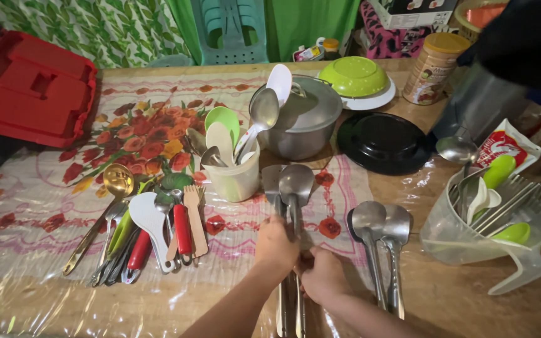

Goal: Organizing and sorting various kitchen utensils on a table.

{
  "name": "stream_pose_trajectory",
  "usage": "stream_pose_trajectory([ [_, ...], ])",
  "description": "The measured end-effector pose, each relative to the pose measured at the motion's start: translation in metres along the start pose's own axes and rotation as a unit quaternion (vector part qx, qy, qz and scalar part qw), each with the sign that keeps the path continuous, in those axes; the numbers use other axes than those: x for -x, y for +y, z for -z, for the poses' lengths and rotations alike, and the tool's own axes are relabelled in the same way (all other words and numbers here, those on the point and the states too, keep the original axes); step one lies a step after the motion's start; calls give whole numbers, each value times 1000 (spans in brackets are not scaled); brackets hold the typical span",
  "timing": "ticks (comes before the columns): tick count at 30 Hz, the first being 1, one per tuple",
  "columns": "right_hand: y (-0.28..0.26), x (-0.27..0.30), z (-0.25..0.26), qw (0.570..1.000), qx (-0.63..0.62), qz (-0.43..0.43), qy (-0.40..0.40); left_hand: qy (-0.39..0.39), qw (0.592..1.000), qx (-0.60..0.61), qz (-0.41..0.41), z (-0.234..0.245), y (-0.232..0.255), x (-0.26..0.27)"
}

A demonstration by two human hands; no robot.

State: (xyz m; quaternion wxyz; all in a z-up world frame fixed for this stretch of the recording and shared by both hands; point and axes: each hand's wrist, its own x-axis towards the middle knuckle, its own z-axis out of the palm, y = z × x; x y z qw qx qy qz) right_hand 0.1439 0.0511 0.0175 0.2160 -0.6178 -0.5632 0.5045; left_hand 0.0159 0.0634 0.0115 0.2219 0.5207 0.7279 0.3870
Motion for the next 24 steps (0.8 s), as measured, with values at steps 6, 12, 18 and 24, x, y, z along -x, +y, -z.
stream_pose_trajectory([
  [6,8,-7,-5,998,-34,14,-46,15,997,-71,-3,-2,-8,5],
  [12,7,-9,-5,998,-22,13,-50,-24,996,-61,56,11,6,10],
  [18,11,-13,-2,994,60,83,-24,-19,997,-55,43,12,9,12],
  [24,-10,4,7,996,76,29,-31,-4,998,-43,38,13,8,12],
])
